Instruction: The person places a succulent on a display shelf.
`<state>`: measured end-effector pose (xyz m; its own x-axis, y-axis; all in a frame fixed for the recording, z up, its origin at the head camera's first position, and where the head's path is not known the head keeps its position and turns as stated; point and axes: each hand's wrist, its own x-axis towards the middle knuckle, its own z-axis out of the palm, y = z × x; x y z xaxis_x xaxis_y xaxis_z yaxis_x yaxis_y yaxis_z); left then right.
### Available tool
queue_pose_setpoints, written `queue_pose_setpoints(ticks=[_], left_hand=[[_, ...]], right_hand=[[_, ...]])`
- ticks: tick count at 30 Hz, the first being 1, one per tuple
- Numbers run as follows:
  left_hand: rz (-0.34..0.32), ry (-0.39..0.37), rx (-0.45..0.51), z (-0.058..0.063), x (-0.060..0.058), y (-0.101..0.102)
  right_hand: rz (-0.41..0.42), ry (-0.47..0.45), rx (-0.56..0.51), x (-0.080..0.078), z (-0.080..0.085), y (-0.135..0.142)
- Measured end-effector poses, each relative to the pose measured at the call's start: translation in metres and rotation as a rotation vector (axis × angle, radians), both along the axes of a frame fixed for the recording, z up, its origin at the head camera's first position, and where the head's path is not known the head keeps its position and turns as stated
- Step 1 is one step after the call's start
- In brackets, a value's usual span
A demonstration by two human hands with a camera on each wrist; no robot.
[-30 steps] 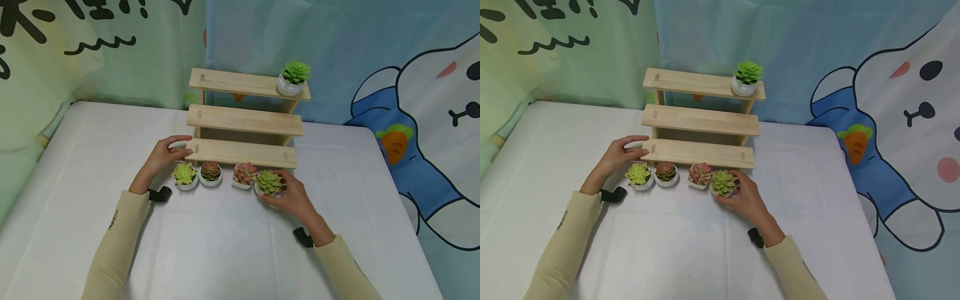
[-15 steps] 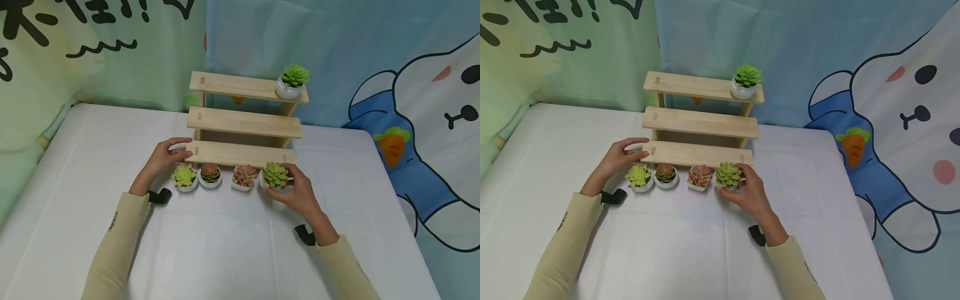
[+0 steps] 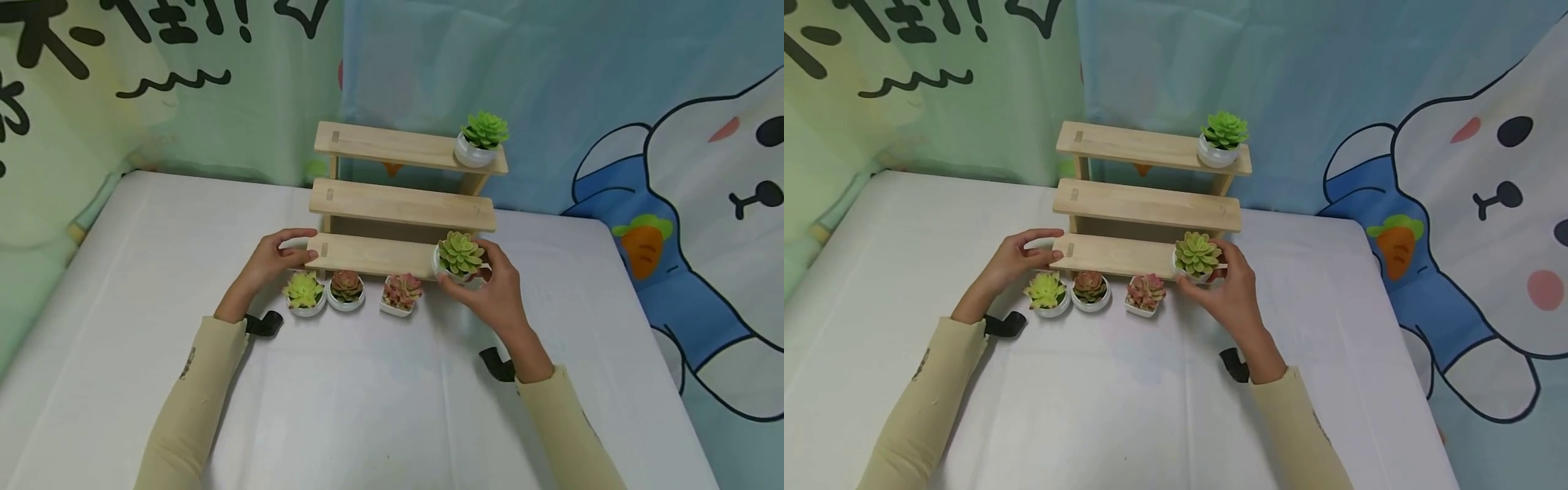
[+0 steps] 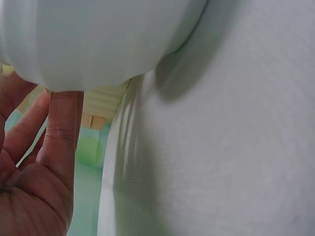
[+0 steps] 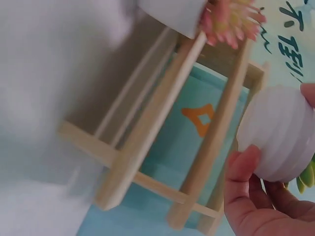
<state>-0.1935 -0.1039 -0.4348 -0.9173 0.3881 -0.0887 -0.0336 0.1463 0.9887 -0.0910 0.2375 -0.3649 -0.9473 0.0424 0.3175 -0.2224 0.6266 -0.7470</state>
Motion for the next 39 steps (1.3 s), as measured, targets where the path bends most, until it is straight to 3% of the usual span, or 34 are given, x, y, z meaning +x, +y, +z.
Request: queue_pose_setpoints(ticks=[8,15,24,39], left_hand=[[0.001,0.004,0.007,-0.002,0.003,-0.001],[0.013,-0.006,0.011,-0.007,0.004,0.001],[0.009,0.002,0.006,-0.004,0.003,0.001],[-0.001,0.021,0.021,-0.004,0.000,0.000]], right_hand=[[-0.035,0.056,-0.113,-0.015,0.011,-0.011],[-0.012,0.125,-0.171,-0.027,0.020,-0.021],[0.025,0.207,-0.198,-0.047,0.033,-0.032],[0.040,0.236,-0.234,-0.067,0.047,-0.046]])
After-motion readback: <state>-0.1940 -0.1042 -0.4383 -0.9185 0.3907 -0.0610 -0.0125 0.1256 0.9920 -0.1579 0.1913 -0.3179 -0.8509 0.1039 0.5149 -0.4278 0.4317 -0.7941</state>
